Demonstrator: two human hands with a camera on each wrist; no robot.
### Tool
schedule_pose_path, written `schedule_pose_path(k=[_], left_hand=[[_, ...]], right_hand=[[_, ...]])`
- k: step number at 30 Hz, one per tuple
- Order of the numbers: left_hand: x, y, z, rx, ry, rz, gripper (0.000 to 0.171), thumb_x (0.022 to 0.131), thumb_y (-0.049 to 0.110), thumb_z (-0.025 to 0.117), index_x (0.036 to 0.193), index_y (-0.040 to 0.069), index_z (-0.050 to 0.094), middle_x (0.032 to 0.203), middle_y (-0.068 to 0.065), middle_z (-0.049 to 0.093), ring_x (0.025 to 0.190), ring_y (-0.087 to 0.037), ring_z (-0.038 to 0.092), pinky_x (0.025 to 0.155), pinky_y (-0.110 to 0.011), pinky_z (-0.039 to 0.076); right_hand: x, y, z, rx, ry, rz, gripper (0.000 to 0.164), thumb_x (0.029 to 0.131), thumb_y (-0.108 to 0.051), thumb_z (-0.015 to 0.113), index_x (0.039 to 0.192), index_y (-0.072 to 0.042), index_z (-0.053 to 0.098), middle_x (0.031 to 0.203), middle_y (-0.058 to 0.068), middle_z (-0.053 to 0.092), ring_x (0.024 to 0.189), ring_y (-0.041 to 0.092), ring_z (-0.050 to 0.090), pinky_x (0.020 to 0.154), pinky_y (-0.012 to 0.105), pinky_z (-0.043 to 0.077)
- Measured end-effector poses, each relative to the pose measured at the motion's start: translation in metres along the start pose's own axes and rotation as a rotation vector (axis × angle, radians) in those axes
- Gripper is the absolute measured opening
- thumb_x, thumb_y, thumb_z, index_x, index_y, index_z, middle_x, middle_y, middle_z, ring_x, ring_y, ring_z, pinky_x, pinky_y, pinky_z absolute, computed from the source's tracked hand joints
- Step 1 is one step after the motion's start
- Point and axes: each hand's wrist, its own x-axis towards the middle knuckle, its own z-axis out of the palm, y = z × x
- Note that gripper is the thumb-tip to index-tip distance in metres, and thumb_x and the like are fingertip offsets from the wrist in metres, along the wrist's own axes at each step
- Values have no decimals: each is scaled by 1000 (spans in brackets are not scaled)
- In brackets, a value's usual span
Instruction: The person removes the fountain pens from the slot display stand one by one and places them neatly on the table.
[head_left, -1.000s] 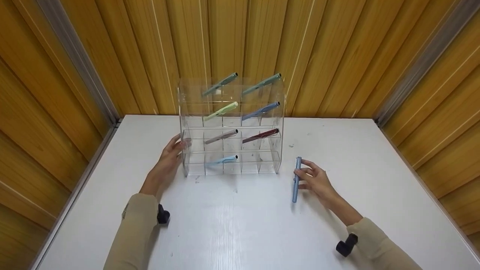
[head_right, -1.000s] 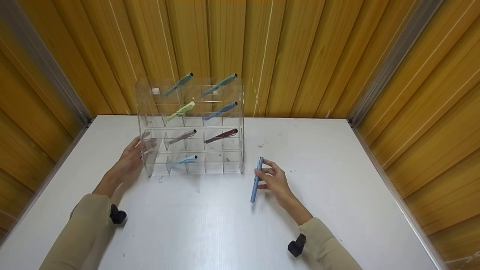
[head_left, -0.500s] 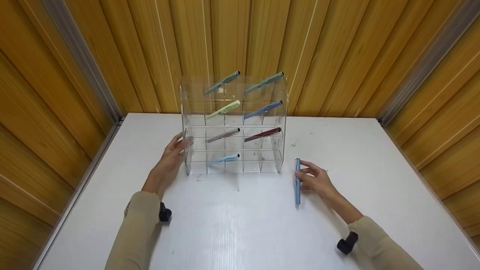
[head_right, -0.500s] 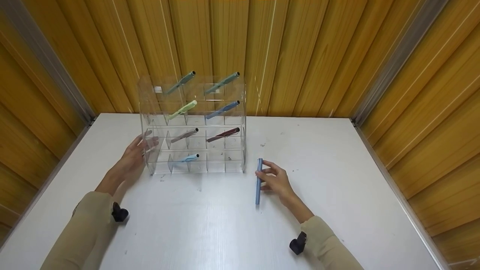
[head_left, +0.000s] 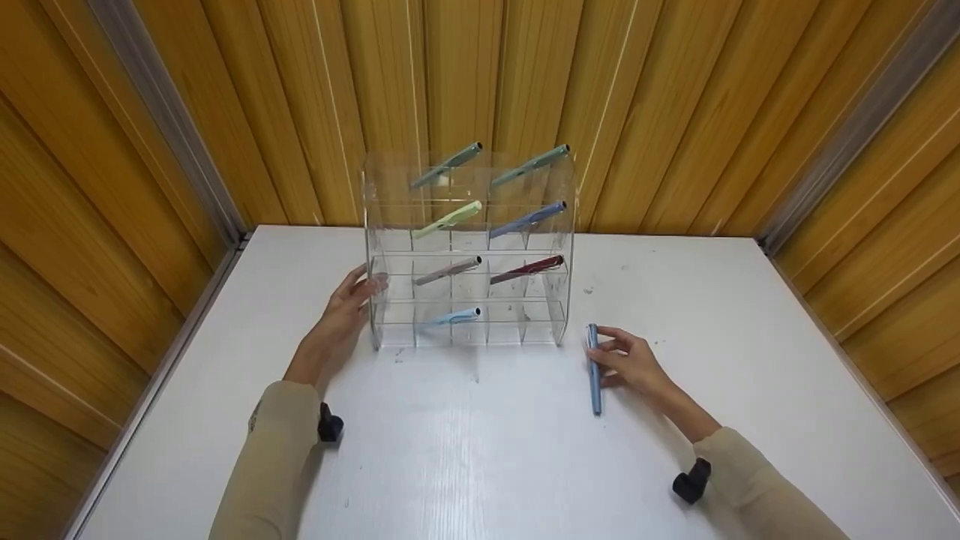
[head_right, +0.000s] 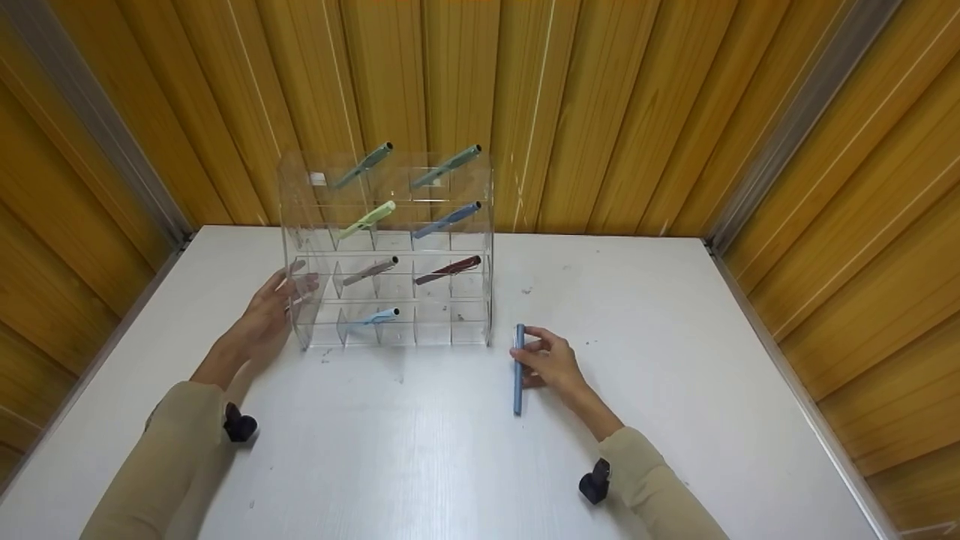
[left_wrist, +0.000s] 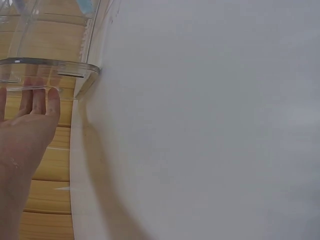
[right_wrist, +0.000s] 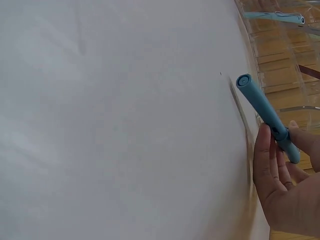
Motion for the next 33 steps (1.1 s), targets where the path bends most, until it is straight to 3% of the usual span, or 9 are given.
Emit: schedule_pose_path(k=[7, 18, 33], left_hand=[[1, 0, 2, -5, -7, 2, 68, 104, 35, 60, 162, 29, 25, 163, 1, 34, 155, -17, 26, 132, -41, 11], [3, -1, 1, -18, -13, 43, 63, 106, 29, 56, 161, 23, 27, 159, -5, 37, 152, -21, 33, 131, -42, 14], [2, 0, -1, -50, -38, 54, 61, 107, 27, 56, 161, 19, 28, 159, -8, 37, 152, -25, 33, 131, -44, 14]], right_hand=[[-1, -3, 2, -84, -16, 17, 69, 97, -17, 71, 154, 3, 38, 108, 8, 60, 83, 12, 69, 69, 30, 64], [6, -2, 2, -265, 34, -16, 66, 95, -15, 73, 151, 3, 44, 109, 17, 66, 74, 8, 64, 62, 25, 62], [12, -6, 8, -387, 41, -53, 60, 92, -13, 76, 145, 3, 53, 97, 16, 69, 66, 10, 65, 56, 26, 61]])
